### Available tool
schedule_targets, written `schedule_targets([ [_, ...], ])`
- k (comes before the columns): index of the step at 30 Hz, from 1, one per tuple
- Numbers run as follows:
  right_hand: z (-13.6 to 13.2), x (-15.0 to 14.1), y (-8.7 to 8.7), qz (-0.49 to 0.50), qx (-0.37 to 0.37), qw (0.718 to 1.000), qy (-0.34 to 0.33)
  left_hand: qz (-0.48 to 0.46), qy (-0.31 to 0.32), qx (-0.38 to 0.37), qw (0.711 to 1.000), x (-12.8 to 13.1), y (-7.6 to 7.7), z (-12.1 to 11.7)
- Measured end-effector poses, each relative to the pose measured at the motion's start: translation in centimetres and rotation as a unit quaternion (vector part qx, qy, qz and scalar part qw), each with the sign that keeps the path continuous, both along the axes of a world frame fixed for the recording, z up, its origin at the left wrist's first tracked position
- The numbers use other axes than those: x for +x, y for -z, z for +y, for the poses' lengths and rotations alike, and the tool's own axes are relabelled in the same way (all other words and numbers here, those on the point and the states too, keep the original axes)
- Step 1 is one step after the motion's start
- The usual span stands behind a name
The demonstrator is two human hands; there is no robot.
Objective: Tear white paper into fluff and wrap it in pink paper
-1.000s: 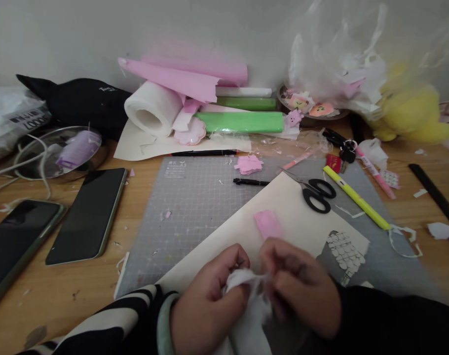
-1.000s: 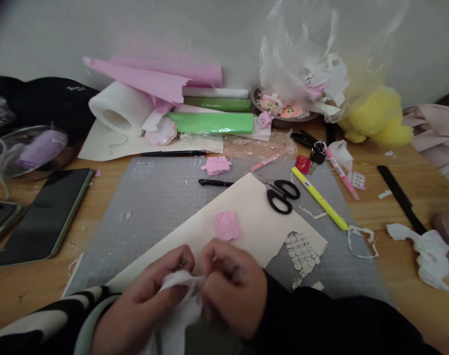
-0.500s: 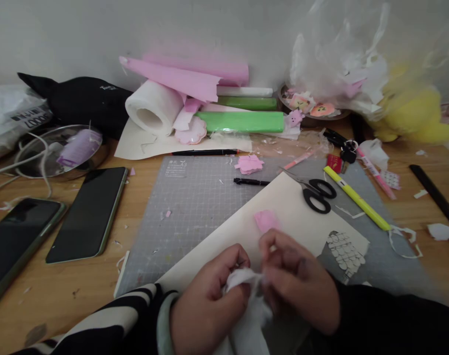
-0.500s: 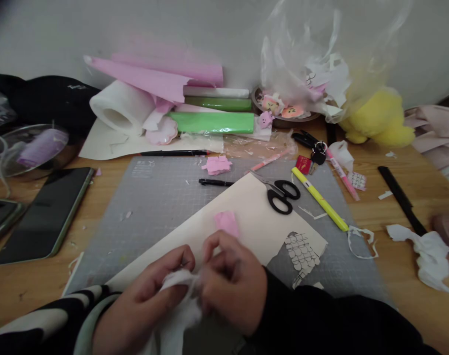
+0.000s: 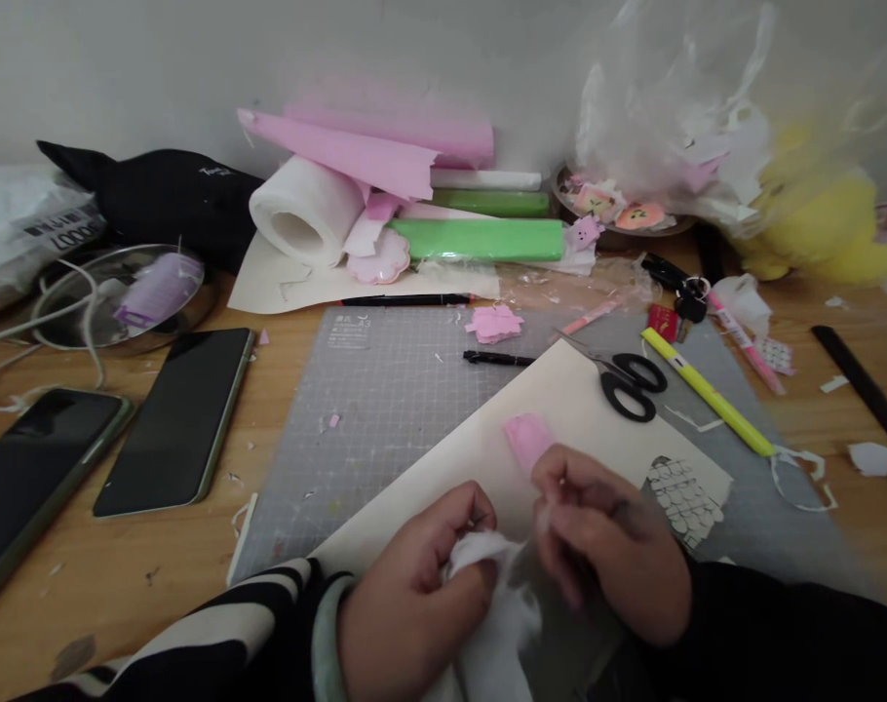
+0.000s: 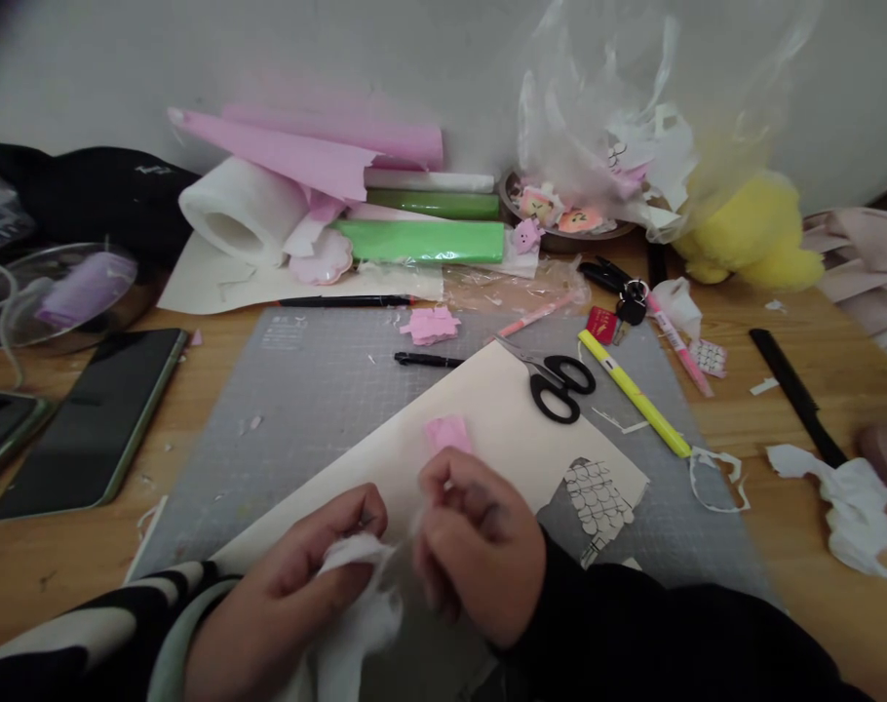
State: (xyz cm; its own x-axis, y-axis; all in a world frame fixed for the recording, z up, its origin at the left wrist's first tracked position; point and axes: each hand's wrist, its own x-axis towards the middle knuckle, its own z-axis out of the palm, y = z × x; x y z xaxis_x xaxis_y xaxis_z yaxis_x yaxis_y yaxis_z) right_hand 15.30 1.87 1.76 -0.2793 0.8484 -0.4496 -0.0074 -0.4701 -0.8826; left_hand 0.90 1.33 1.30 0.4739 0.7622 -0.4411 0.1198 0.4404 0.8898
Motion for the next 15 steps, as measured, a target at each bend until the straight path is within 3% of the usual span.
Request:
schedule_targets([
  [2,-0.07,0.04,0.00,-0.006,0.000,1.000,0.024,-0.003,0.001,-0.003,1.000,-0.04,0.02,-0.05],
  [6,-0.12,0.13,0.10,-0.007,0.019,0.998,-0.062,-0.008,-0.005,0.011,1.000,-0.05,-0.07,-0.09],
  [10,0.08,0.19,0.36,-0.014,0.023,0.999,0.032,0.002,-0.004,-0.007,1.000,0.04,-0.15,0.04],
  [13,-0.06,0.01,0.48,-0.020,0.038,0.998,-0.043,-0.013,0.000,0.009,1.000,0.09,-0.05,0.16],
  [15,-0.15,-0.08,0.31,-0.016,0.004,0.997,-0.071,-0.019,0.003,0.009,1.000,0.09,0.03,0.17],
])
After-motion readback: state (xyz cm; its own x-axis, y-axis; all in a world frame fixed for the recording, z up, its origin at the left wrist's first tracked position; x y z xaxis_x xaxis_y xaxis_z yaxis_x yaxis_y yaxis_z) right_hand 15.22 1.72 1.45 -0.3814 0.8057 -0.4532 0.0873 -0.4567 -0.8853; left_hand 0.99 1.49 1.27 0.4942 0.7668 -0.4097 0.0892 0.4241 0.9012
